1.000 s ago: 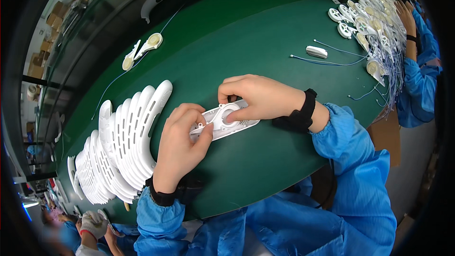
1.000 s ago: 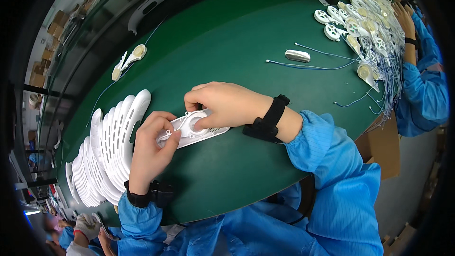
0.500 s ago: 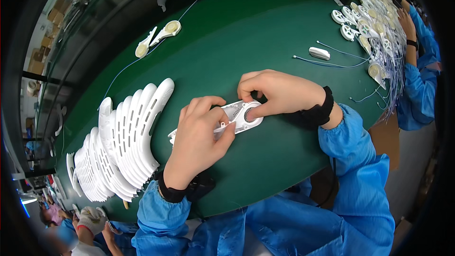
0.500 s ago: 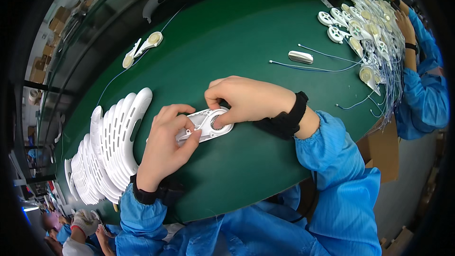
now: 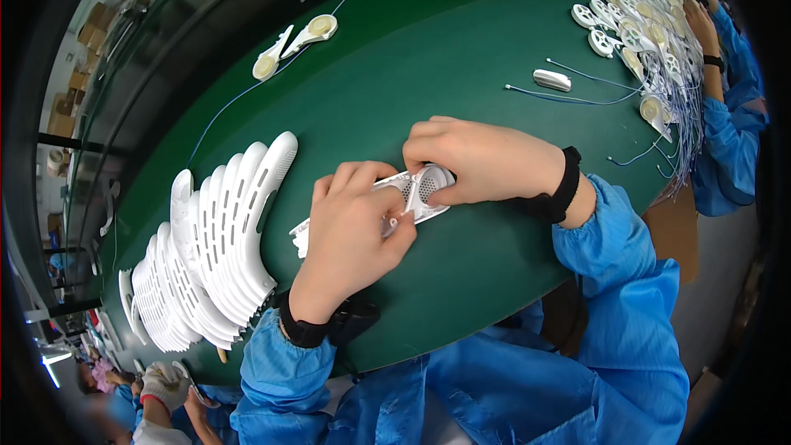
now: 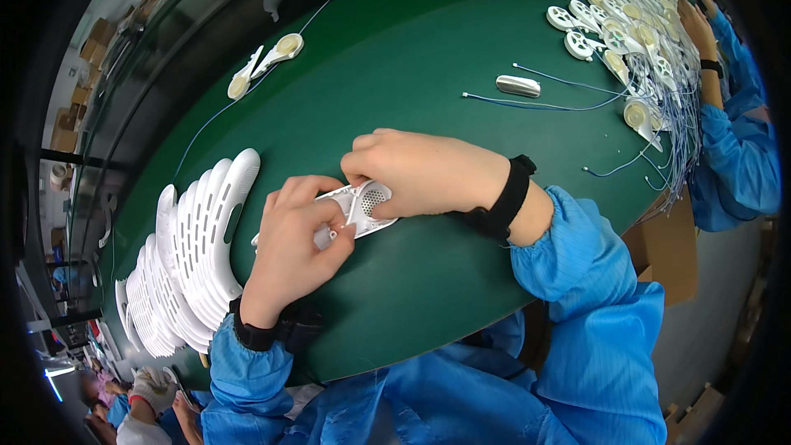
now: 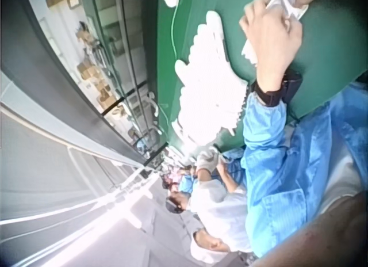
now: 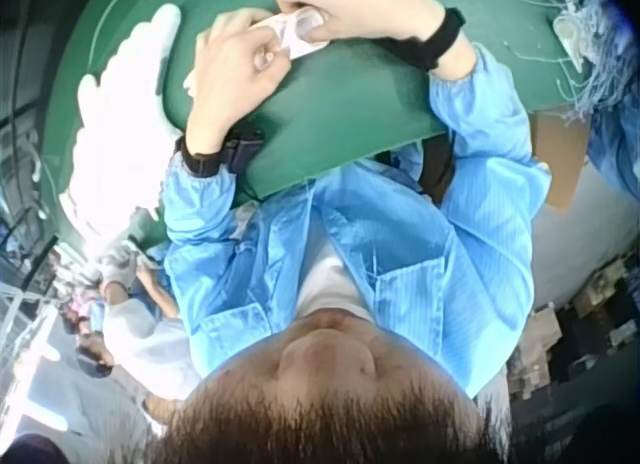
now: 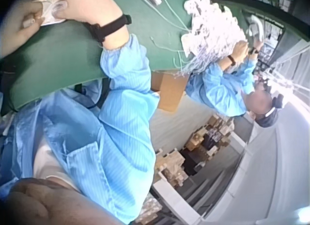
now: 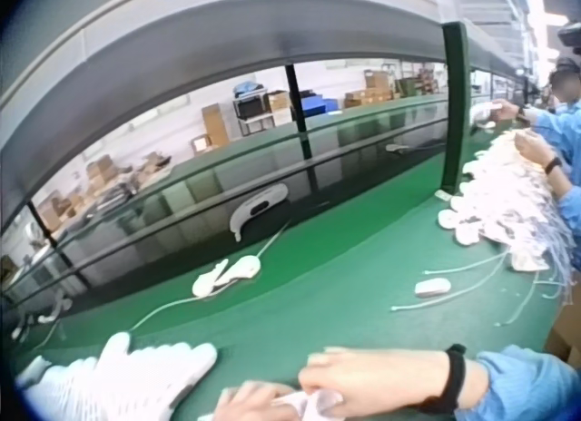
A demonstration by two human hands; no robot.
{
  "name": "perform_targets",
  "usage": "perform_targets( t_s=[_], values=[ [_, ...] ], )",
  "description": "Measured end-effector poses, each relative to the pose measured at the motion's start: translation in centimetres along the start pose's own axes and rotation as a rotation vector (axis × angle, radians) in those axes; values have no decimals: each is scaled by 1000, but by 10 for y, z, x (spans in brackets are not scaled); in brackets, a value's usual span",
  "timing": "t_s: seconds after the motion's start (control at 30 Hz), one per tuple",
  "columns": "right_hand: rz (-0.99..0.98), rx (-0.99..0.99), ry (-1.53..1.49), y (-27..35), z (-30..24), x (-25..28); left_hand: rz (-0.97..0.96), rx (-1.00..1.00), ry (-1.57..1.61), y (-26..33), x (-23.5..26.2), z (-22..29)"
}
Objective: Assembling white plastic components, involving placing mesh screens and internal parts into plastic housings.
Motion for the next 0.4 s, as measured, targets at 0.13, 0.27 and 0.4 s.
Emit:
perform_targets(
  t_s=[0.13,0.27,0.4],
  values=[
    [9,30,75,-1,-4,-3,-29,-36,-21,-2,1,3],
    [-16,18,26,-5,-10,-4,-116,3,-53,-2,1,4],
    [-47,-31,85,-3,-10,-3,-40,214,95,1,2,-7]
  ],
)
Point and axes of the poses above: each hand's wrist, its own y-axis away from the middle knuckle, its own x-axis out of the back of the hand, z = x × y, the point moved 4 cm from there along -y, towards the middle knuckle, and after that the axes turned 12 degrees about -z, right-handed, at the moved point
